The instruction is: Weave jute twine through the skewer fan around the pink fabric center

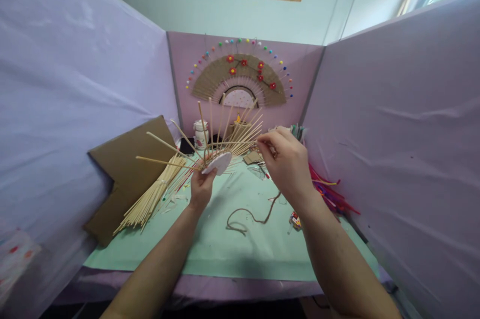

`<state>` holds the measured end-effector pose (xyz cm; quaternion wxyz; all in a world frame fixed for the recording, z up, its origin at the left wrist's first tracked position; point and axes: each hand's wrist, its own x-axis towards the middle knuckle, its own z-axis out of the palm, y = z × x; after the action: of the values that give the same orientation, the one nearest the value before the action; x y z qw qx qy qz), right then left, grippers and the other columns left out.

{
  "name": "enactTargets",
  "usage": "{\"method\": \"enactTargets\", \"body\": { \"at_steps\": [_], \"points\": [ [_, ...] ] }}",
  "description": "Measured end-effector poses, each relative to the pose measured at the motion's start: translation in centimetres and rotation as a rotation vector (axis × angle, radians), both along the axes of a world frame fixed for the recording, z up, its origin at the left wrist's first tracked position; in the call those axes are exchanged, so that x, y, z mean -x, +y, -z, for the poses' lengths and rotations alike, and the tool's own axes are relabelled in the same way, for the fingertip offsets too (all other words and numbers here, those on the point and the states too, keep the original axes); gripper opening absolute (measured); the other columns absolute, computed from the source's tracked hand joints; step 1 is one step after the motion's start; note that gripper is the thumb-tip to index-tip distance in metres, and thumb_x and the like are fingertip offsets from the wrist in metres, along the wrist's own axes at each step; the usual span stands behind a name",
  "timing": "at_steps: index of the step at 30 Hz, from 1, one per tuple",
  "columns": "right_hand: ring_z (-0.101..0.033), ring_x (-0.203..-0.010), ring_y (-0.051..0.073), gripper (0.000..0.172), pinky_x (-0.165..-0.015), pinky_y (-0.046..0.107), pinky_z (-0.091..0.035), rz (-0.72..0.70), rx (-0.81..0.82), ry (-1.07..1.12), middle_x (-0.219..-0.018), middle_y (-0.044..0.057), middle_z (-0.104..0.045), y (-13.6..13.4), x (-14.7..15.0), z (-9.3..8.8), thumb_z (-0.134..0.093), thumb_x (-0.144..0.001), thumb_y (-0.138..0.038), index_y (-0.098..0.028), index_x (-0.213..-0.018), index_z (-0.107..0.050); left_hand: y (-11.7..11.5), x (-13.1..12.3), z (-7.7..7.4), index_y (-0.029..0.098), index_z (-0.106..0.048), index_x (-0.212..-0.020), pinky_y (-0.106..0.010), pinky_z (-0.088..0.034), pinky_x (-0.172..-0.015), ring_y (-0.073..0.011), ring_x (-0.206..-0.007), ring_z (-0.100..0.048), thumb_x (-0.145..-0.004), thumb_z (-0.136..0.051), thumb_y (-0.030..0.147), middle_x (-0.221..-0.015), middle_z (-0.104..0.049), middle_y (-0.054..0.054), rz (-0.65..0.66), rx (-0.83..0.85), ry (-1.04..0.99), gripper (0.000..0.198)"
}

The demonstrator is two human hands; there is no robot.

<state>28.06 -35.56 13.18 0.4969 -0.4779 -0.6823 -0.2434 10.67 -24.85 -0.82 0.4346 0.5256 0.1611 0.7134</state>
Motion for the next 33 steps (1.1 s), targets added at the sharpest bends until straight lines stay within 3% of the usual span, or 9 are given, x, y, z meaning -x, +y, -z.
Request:
{"method": "enactTargets", "body": {
  "at_steps": [7, 11, 15, 18, 20, 23, 25, 28, 33],
  "points": [
    [-0.057, -0.065, 0.018, 0.014, -0.065, 0.032, -0.044, -0.003, 0.427, 0.239, -0.068, 0.004, -0.065, 6.7, -1.9, 7.1, -0.059, -0.078, -0.029, -0.019, -0.07, -0.064, 0.5, 0.3, -0.2, 0.028, -0.054, -0.128, -0.035, -0.05, -0.097, -0.0206, -0.112, -0.062, -0.078, -0.071, 0.033, -0.123, -0.065, -0.007, -0.009, 0.067, -0.109, 0.053],
    [-0.058, -0.071, 0.019, 0.017, -0.07, 0.032, -0.045, 0.029, 0.456, 0.379, -0.075, 0.007, -0.068, 8.9, -2.0, 8.9, -0.054, -0.079, -0.031, -0.017, -0.076, -0.064, 0.1, -0.1, -0.2, 0.029, -0.054, -0.129, -0.033, -0.051, -0.094, -0.0184, -0.106, -0.064, -0.077, -0.071, 0.03, -0.118, -0.066, -0.005, 0.039, 0.077, -0.118, 0.054],
    [-0.059, -0.081, 0.023, 0.021, -0.076, 0.038, -0.046, 0.089, 0.361, 0.41, -0.086, 0.012, -0.067, 9.0, -2.5, 9.1, -0.048, -0.081, -0.028, -0.015, -0.085, -0.064, 0.1, -0.2, 0.0, 0.028, -0.052, -0.131, -0.035, -0.049, -0.097, -0.0202, -0.111, -0.062, -0.079, -0.07, 0.031, -0.123, -0.065, -0.007, 0.024, 0.079, -0.095, 0.056],
    [-0.057, -0.095, 0.026, 0.023, -0.086, 0.044, -0.043, 0.168, 0.086, 0.338, -0.1, 0.014, -0.064, 7.0, -1.1, 8.5, -0.047, -0.083, -0.025, -0.015, -0.096, -0.064, 0.3, -0.3, 0.3, 0.029, -0.05, -0.133, -0.037, -0.048, -0.101, -0.0216, -0.117, -0.06, -0.08, -0.069, 0.032, -0.13, -0.061, -0.007, 0.011, 0.077, -0.069, 0.056],
    [-0.055, -0.102, 0.027, 0.022, -0.092, 0.045, -0.04, 0.134, -0.089, 0.158, -0.105, 0.012, -0.064, 5.1, 1.0, 8.0, -0.05, -0.085, -0.023, -0.018, -0.101, -0.064, 0.2, -0.4, 0.5, 0.028, -0.05, -0.133, -0.039, -0.045, -0.104, -0.0225, -0.12, -0.058, -0.081, -0.068, 0.031, -0.131, -0.061, -0.008, 0.023, 0.072, -0.06, 0.056],
    [-0.054, -0.103, 0.025, 0.026, -0.094, 0.044, -0.037, -0.025, -0.134, -0.202, -0.109, 0.005, -0.067, 2.8, 4.6, 7.2, -0.057, -0.083, -0.021, -0.027, -0.106, -0.065, -0.5, -0.7, 0.5, 0.027, -0.051, -0.132, -0.041, -0.043, -0.108, -0.0233, -0.123, -0.056, -0.081, -0.069, 0.029, -0.133, -0.059, -0.008, 0.059, 0.062, -0.06, 0.054],
    [-0.051, -0.103, 0.025, 0.028, -0.094, 0.044, -0.035, -0.05, -0.17, -0.319, -0.111, 0.003, -0.067, 2.2, 6.3, 6.9, -0.06, -0.082, -0.022, -0.03, -0.108, -0.065, -1.1, -0.8, 0.3, 0.027, -0.053, -0.13, -0.041, -0.043, -0.109, -0.0227, -0.123, -0.057, -0.081, -0.069, 0.028, -0.132, -0.06, -0.007, 0.103, 0.055, -0.066, 0.051],
    [-0.049, -0.104, 0.025, 0.028, -0.093, 0.044, -0.033, -0.02, -0.192, -0.351, -0.113, 0.003, -0.067, 2.4, 7.2, 6.8, -0.06, -0.083, -0.024, -0.029, -0.109, -0.066, -1.8, -0.9, 0.0, 0.027, -0.057, -0.126, -0.037, -0.046, -0.106, -0.0205, -0.117, -0.061, -0.082, -0.069, 0.028, -0.127, -0.064, -0.005, 0.137, 0.038, -0.067, 0.046],
    [-0.048, -0.106, 0.026, 0.021, -0.091, 0.045, -0.034, 0.017, -0.141, -0.36, -0.119, 0.005, -0.065, 2.9, 6.8, 7.0, -0.059, -0.084, -0.027, -0.028, -0.103, -0.069, -1.9, -0.9, -0.1, 0.026, -0.06, -0.122, -0.034, -0.049, -0.102, -0.0204, -0.116, -0.062, -0.08, -0.071, 0.031, -0.124, -0.066, -0.005, 0.08, -0.01, -0.072, 0.043]
  ]
}}
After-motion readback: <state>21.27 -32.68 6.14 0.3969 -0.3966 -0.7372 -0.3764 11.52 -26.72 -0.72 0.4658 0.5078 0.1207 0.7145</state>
